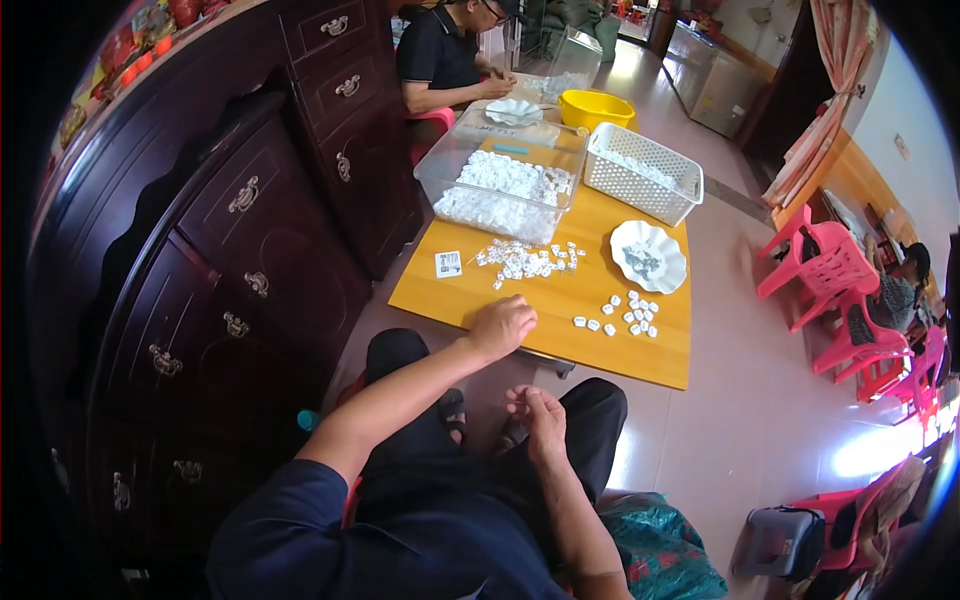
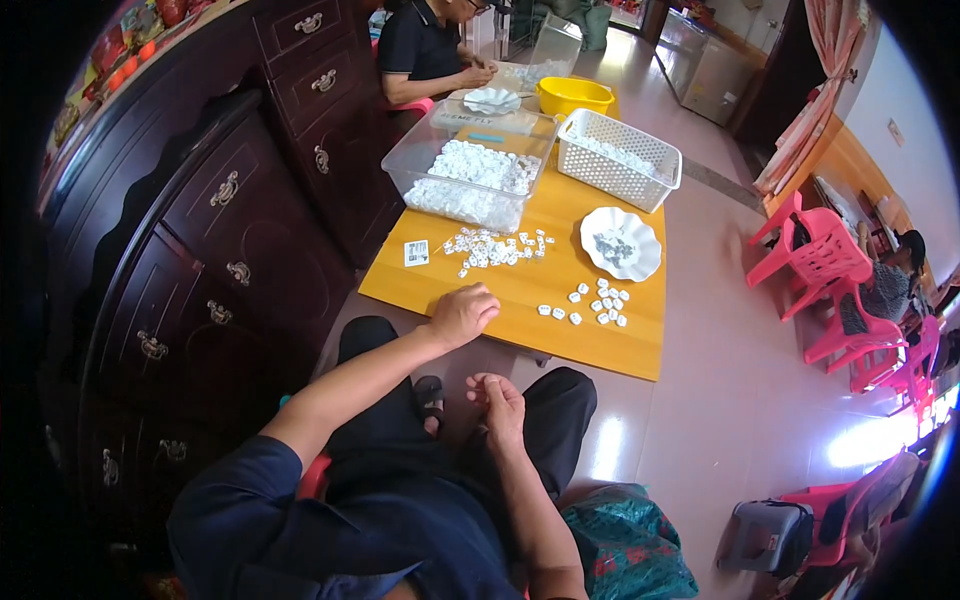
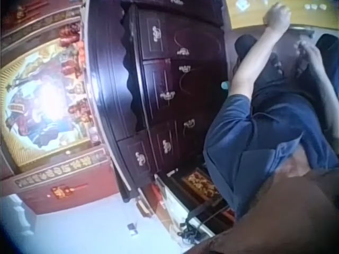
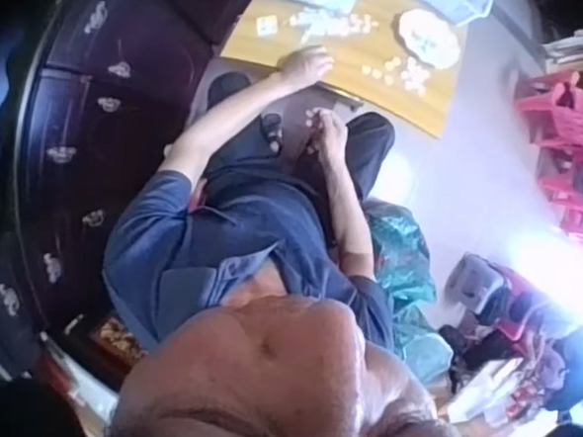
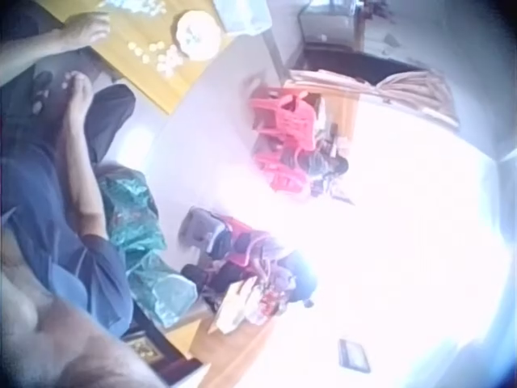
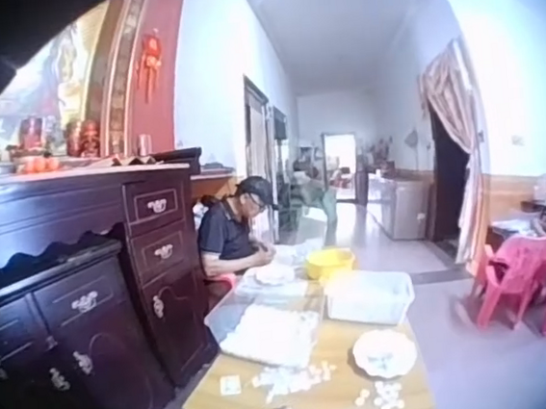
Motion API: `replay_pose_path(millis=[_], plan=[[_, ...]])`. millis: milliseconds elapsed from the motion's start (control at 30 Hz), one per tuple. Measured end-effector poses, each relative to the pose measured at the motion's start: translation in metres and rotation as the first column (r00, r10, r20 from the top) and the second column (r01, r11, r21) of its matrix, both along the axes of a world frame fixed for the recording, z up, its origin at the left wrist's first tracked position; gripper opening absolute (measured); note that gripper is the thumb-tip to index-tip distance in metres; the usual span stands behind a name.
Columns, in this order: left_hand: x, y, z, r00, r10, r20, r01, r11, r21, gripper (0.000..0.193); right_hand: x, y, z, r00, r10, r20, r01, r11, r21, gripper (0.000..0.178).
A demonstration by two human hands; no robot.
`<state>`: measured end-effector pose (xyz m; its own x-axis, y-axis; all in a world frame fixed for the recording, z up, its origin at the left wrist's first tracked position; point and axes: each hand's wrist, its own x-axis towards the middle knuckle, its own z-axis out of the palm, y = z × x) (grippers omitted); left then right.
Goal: The recorder manually assembles small white plastic components by snapping them together at a workspace.
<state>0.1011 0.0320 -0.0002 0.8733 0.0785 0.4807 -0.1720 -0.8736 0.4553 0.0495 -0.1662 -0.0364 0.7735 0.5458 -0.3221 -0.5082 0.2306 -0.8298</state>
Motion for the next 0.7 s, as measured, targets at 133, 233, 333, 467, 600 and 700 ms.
replay_pose_path(millis=[133,233,333,467,600,700], plan=[[0.003,0.005,-0.005,0.999,0.009,-0.042,-0.006,0.998,0.066,0.011,-0.002,0.001,0.0,1.0,0.01,0.012,-0.01,1.0,0.008,0.027],[0.005,0.007,-0.011,0.999,0.031,-0.039,-0.025,0.99,0.138,0.011,-0.003,0.001,0.001,1.0,0.013,0.022,-0.013,1.0,-0.006,0.027],[0.003,0.009,-0.008,0.998,0.054,0.007,-0.055,0.997,0.062,0.009,-0.003,-0.001,0.003,1.0,-0.003,0.008,0.003,1.0,-0.006,0.026],[-0.002,0.036,0.002,0.983,0.175,-0.055,-0.179,0.981,-0.08,0.008,-0.001,-0.004,0.004,1.0,0.009,-0.003,-0.009,1.0,0.025,0.026],[-0.003,0.062,0.0,0.966,0.255,-0.032,-0.257,0.961,-0.102,0.012,-0.003,0.0,0.004,1.0,0.024,-0.002,-0.024,1.0,0.004,0.025],[0.004,0.07,0.0,0.959,0.281,-0.044,-0.284,0.953,-0.102,0.011,-0.003,0.0,0.005,1.0,0.03,0.005,-0.03,1.0,-0.001,0.025]])
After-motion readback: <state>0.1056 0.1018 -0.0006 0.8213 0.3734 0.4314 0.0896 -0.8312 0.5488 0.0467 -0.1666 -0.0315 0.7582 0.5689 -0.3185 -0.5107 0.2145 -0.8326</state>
